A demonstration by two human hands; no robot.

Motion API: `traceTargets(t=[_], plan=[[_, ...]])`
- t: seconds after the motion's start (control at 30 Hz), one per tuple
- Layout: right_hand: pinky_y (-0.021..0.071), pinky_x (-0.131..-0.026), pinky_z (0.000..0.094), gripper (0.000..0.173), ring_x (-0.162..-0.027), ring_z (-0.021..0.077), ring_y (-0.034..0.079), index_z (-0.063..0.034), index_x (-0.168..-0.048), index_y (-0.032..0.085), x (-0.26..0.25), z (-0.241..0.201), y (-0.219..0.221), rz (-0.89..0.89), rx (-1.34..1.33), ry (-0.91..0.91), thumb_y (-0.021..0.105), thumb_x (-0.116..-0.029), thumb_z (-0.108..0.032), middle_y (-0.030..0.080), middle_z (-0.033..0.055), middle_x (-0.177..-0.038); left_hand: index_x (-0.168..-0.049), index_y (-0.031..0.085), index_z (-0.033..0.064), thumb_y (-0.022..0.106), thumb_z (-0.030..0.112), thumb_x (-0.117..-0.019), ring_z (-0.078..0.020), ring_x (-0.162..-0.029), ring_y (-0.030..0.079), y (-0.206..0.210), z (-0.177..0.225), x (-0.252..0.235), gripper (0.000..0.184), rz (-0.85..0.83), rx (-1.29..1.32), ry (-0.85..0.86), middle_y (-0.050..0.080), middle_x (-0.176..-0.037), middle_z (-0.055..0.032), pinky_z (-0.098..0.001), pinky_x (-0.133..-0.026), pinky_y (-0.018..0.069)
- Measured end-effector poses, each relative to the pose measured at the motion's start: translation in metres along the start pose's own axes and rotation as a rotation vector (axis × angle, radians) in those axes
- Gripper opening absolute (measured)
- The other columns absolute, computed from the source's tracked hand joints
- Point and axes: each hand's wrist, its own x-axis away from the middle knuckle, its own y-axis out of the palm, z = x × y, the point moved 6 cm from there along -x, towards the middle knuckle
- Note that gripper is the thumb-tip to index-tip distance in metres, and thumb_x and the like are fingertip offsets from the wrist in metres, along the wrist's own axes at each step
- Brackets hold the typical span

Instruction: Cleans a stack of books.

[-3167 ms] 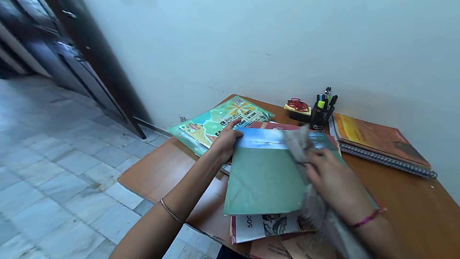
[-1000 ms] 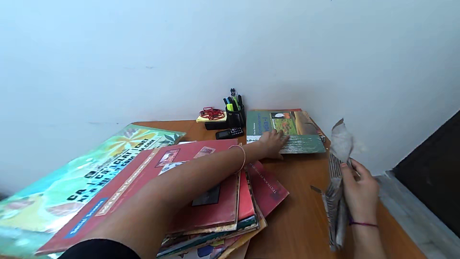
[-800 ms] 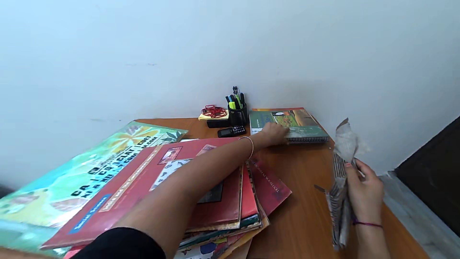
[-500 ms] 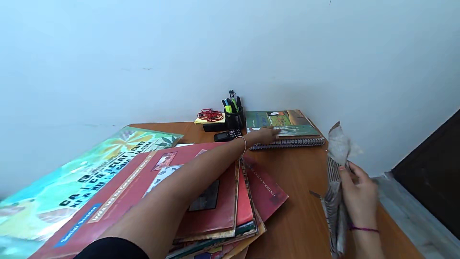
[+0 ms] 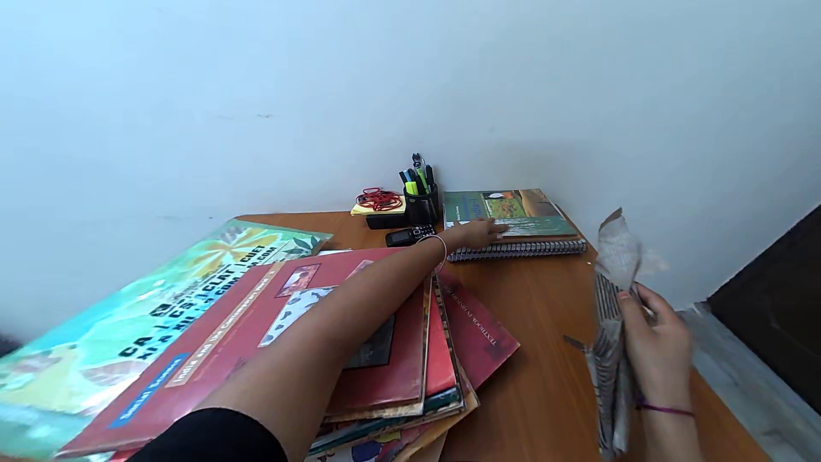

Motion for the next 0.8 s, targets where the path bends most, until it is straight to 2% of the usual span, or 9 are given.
traceTargets(t=[0.1, 0.33, 0.5, 0.6, 0.67, 0.8], plan=[[0.0479, -0.092, 0.0512, 0.037, -0.109, 0.0354, 0.063, 0.0088, -0.131, 0.063, 0.000, 0.000, 0.000, 0.001, -0.001, 0.000, 0.056, -0.1023, -0.013, 0.064, 0.0292, -0.124, -0.160, 0.036, 0.0187, 0.037, 0.024, -0.1126, -0.0465, -0.154, 0.018, -0.001, 0.002, 0.003, 0.048, 0.000, 0.004, -0.010, 0.023, -0.167, -0.0207, -0.0798, -0.110, 0.0140], [0.0464, -0.095, 0.0529, 0.035, -0.112, 0.0371, 0.062, 0.0087, -0.129, 0.065, -0.002, 0.003, 0.003, 0.007, -0.003, -0.002, 0.056, -0.1026, -0.013, 0.064, 0.0300, -0.124, -0.160, 0.036, 0.0222, 0.037, 0.026, -0.1126, -0.0427, -0.154, 0.022, 0.000, 0.006, 0.006, 0.048, 0.012, -0.053, -0.030, 0.025, -0.168, -0.0167, -0.0768, -0.112, 0.0176], [0.0449, -0.097, 0.0564, 0.031, -0.113, 0.0419, 0.061, 0.0103, -0.126, 0.065, -0.004, 0.011, 0.010, -0.024, 0.010, 0.030, 0.057, -0.1036, -0.010, 0.064, 0.0326, -0.123, -0.157, 0.042, 0.0283, 0.040, 0.025, -0.1116, -0.0384, -0.149, 0.036, 0.006, 0.015, 0.012, 0.046, 0.114, -0.180, -0.120, 0.042, -0.160, -0.0121, -0.0777, -0.111, 0.0197], [0.0436, -0.100, 0.0579, 0.031, -0.117, 0.0436, 0.061, 0.0102, -0.127, 0.065, -0.005, 0.014, 0.016, -0.054, 0.030, 0.048, 0.057, -0.1044, -0.010, 0.064, 0.0333, -0.124, -0.159, 0.038, 0.0217, 0.042, 0.029, -0.1109, -0.0409, -0.149, 0.035, 0.002, 0.021, 0.028, 0.049, 0.086, -0.135, -0.144, 0.033, -0.165, -0.0151, -0.0788, -0.110, 0.0172], [0.0428, -0.102, 0.0573, 0.032, -0.118, 0.0433, 0.061, 0.0107, -0.128, 0.064, -0.004, 0.014, 0.019, -0.086, 0.036, 0.063, 0.057, -0.1050, -0.011, 0.064, 0.0332, -0.125, -0.159, 0.038, 0.0145, 0.042, 0.028, -0.1111, -0.0399, -0.150, 0.033, -0.008, 0.025, 0.053, 0.050, 0.083, -0.067, -0.119, 0.030, -0.166, -0.0169, -0.0761, -0.112, 0.0174], [0.0428, -0.103, 0.0502, 0.034, -0.117, 0.0373, 0.061, 0.0121, -0.131, 0.061, -0.002, 0.017, 0.024, -0.182, -0.024, 0.147, 0.056, -0.1061, -0.011, 0.064, 0.0325, -0.126, -0.140, 0.059, -0.0004, 0.047, 0.014, -0.1085, -0.0403, -0.140, 0.048, -0.035, 0.004, 0.138, 0.037, 0.243, 0.029, 0.065, 0.050, -0.151, -0.0223, -0.0643, -0.111, 0.0353]])
